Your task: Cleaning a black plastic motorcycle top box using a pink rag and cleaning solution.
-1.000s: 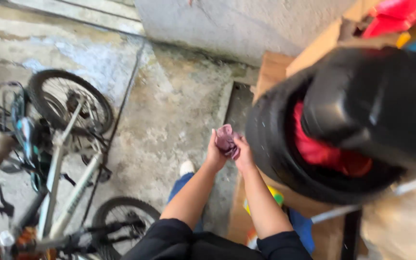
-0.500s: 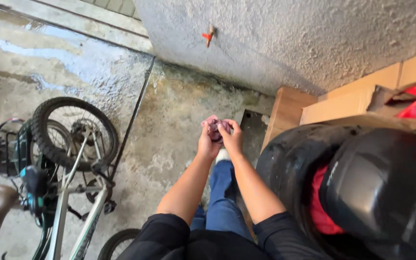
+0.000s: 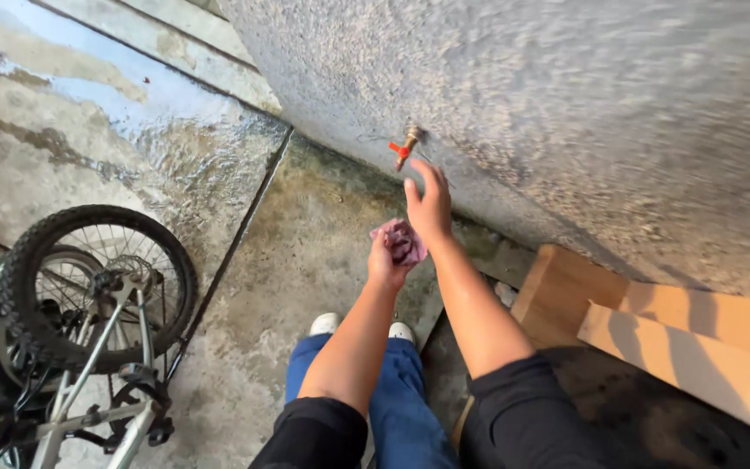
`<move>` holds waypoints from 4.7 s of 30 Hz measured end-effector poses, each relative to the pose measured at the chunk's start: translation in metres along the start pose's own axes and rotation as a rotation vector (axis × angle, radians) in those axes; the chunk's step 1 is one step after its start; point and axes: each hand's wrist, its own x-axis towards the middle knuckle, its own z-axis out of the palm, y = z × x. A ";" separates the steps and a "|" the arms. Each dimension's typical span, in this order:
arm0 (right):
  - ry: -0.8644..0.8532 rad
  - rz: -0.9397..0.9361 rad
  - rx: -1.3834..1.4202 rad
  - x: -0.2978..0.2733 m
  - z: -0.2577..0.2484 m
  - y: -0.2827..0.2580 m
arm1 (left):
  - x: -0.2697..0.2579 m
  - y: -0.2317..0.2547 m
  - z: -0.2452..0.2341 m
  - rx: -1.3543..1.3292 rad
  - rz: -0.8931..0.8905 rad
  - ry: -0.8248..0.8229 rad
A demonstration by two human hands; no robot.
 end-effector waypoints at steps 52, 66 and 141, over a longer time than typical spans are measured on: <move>0.523 1.248 1.782 -0.077 0.223 0.260 | 0.216 0.079 -0.026 0.613 0.278 0.077; 0.518 1.025 1.838 -0.050 0.213 0.196 | 0.189 0.076 -0.005 0.028 0.058 -0.060; 0.413 1.131 1.572 -0.019 0.193 0.185 | 0.125 0.118 0.073 0.687 0.672 -0.186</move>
